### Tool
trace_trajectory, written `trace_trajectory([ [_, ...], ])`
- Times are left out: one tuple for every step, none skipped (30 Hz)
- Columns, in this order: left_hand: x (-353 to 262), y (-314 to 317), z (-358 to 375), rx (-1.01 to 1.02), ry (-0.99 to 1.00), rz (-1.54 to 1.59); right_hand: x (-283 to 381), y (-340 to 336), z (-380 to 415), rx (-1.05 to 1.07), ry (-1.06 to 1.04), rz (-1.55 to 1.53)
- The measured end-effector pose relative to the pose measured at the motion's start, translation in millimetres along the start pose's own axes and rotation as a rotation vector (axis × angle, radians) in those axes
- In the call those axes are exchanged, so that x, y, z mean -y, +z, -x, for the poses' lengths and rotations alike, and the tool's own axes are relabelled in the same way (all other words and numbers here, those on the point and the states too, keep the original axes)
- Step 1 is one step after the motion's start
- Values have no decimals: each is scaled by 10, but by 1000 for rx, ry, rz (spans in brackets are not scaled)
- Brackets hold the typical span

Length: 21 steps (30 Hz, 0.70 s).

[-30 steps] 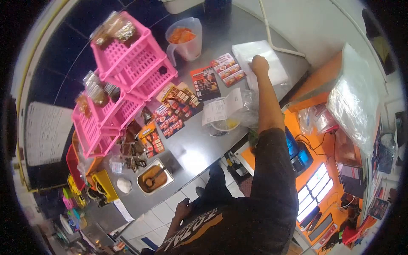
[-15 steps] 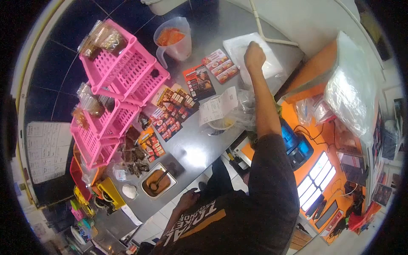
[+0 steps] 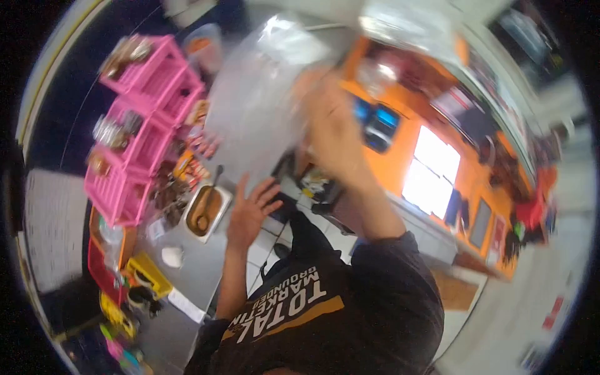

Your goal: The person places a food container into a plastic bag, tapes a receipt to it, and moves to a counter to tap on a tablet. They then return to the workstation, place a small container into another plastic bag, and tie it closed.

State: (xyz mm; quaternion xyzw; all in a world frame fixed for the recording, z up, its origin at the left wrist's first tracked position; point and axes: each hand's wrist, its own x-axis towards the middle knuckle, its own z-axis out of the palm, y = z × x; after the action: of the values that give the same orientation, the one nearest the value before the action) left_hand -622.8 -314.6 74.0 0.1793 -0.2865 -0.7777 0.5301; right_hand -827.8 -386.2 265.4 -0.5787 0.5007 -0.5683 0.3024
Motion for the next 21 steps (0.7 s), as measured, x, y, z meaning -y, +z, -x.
trace_trajectory([
  [79,-26,51,104,39,270,43,-80,349,144,121,-97],
  [238,-434,190,228,-100,445,30,-172,626,275,299,-283],
  [261,-198,199,8,-106,-137,-22,-267,865,358,473,-468],
  [335,-110,253,-56,-119,-304,-99,-350,1048,385,590,-600],
  [410,-22,311,-119,-143,-470,-234,-432,1177,367,618,-647],
  [604,-228,454,-35,-214,-218,-413,-524,1277,357,645,-696],
  [671,-182,509,-40,-253,-98,-711,-651,1347,287,513,-480],
  [736,-133,566,-50,-293,21,-1072,-829,1366,215,384,-268],
  [774,179,595,-144,-296,13,-1291,-1041,1310,140,255,-57],
  [809,367,619,-241,-295,6,-1356,-1293,1170,-17,54,316],
  [842,381,665,-299,-314,-32,-1718,-1585,1023,-177,8,487],
  [887,356,748,-357,-330,-67,-1952,-1915,866,-232,-16,746],
  [938,338,812,-418,-345,-98,-2159,-2219,732,-286,-37,1004],
  [978,381,864,-442,-338,-90,-2405,-2488,654,-273,-44,1058],
  [1008,450,905,-467,-331,-80,-2661,-2731,563,-260,-53,1112],
  [1060,478,925,-494,-330,-73,-2792,-2890,464,-246,-53,1166],
  [1154,424,959,-518,-320,-76,-2944,-3024,391,-246,-50,1180],
  [1249,336,1031,-551,-317,-81,-3061,-3123,362,-238,-36,1193],
  [1319,348,1028,-578,-308,-82,-3120,-3211,308,-233,-32,1209],
  [1393,376,1040,-585,-311,-69,-3177,-3276,286,-232,-51,1213],
  [1433,471,1038,-593,-313,-58,-3215,-3310,272,-233,-70,1215],
])
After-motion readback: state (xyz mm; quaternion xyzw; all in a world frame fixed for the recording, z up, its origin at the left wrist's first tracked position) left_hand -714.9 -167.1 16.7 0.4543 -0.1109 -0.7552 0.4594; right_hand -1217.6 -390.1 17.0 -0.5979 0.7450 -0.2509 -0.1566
